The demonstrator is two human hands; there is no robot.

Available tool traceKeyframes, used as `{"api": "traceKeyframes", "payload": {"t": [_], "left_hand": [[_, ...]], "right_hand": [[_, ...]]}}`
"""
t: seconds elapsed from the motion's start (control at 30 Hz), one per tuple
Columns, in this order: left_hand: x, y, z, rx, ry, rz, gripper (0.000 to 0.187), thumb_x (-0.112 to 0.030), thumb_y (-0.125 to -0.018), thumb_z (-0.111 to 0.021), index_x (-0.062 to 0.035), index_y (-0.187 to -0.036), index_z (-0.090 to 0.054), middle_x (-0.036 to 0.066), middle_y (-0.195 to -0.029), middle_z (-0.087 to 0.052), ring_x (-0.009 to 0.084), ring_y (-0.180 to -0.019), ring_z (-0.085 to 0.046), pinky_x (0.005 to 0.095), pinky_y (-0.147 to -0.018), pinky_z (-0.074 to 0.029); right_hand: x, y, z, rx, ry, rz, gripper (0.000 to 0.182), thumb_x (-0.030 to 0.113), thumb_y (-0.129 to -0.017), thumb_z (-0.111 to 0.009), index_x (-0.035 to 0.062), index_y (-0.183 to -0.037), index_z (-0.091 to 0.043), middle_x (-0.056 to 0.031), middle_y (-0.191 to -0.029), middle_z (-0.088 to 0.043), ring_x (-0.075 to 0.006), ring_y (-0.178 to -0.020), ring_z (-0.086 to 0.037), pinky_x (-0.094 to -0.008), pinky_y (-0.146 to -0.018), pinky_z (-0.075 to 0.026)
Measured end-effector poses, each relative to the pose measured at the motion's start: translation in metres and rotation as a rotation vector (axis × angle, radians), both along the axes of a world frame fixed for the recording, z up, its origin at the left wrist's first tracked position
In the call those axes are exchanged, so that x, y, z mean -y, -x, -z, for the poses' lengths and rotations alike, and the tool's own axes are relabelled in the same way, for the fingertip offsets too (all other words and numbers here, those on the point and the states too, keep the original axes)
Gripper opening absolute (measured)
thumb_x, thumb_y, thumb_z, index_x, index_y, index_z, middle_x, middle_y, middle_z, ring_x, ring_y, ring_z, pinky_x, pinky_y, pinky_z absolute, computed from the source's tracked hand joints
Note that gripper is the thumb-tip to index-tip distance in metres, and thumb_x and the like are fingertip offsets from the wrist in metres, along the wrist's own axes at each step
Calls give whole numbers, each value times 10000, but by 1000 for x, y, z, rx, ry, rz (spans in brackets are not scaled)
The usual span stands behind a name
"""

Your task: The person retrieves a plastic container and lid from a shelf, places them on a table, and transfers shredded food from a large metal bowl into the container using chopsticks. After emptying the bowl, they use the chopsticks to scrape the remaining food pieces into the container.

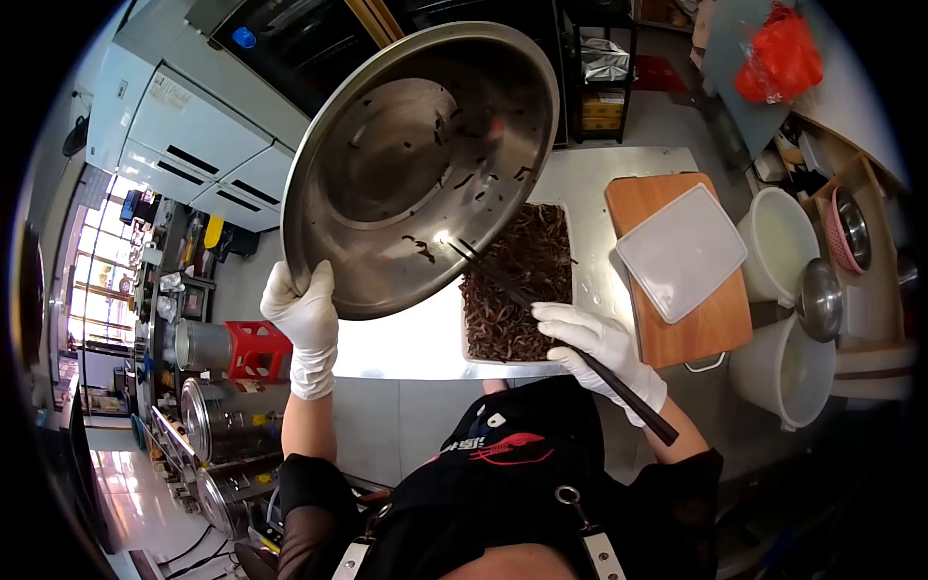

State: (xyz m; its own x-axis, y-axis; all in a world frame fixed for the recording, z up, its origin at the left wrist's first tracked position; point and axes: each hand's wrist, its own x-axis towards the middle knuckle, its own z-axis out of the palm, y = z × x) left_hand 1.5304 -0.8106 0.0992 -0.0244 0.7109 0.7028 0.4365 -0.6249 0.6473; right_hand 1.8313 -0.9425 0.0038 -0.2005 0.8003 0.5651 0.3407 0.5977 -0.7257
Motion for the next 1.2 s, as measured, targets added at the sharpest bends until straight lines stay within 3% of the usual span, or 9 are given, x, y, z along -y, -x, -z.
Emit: {"api": "traceKeyframes", "payload": {"t": [0.17,0.43,0.5,0.67,0.77,0.97,1.07,1.13,1.2], "left_hand": [[0,-3,-5,-2,19,17,291,112,-738,-629,-47,-620,-414,-32,-550,-405,53,-535,-326,221,-493,-311],[0,-11,-1,52,50,38,184,103,-762,-643,-37,-679,-558,-93,-616,-426,23,-593,-338,196,-552,-303],[-2,-15,-2,77,82,25,340,123,-746,-614,-65,-608,-367,-47,-565,-389,43,-560,-315,209,-512,-307],[-6,-17,-3,158,135,26,304,110,-743,-615,-64,-608,-405,-77,-582,-386,31,-576,-314,200,-523,-301],[-12,-10,-10,205,137,34,229,104,-738,-609,-53,-633,-479,-80,-600,-413,24,-590,-332,190,-548,-319],[-14,0,-32,403,296,76,150,111,-716,-593,-13,-792,-631,-31,-729,-613,44,-648,-506,196,-666,-427],[-16,15,-36,418,320,102,201,116,-710,-585,-6,-856,-648,15,-815,-666,80,-712,-580,225,-733,-467],[-17,22,-36,444,321,124,222,120,-708,-580,-3,-879,-648,29,-839,-669,93,-735,-589,240,-745,-474],[-17,26,-35,458,315,118,221,119,-708,-580,-4,-879,-649,28,-840,-669,92,-734,-589,240,-745,-474]], "right_hand": [[-30,32,-6,-63,-67,0,243,50,-820,-685,-49,-1032,-617,-212,-1129,-634,-337,-1007,-651,-373,-855,-545],[21,-8,-6,21,-57,42,232,13,-787,-687,-40,-1002,-618,-204,-1089,-648,-335,-1039,-647,-364,-864,-544],[16,-8,-14,24,-81,76,266,6,-769,-697,-39,-1018,-615,-201,-1076,-652,-342,-1034,-648,-375,-875,-539],[-19,6,-4,137,-140,7,281,49,-817,-683,-41,-1070,-599,-218,-1139,-629,-352,-1060,-634,-380,-860,-543],[-3,-9,-15,132,-127,73,214,61,-801,-712,-17,-992,-657,-187,-1060,-664,-322,-986,-666,-366,-838,-558],[-68,-43,-60,-384,-240,237,418,344,-993,-500,-45,-1043,-645,-145,-1115,-667,-236,-1063,-627,-373,-929,-491],[-103,-51,-87,-449,-173,369,344,258,-999,-506,-55,-1047,-643,-141,-1100,-666,-227,-1035,-637,-365,-915,-506],[-125,-54,-72,-853,-52,151,263,170,-990,-518,-52,-1044,-649,-148,-1071,-673,-213,-1003,-648,-344,-916,-518],[-120,-57,-59,-797,17,191,243,151,-981,-530,-50,-1044,-651,-149,-1058,-677,-213,-991,-653,-339,-920,-522]]}}
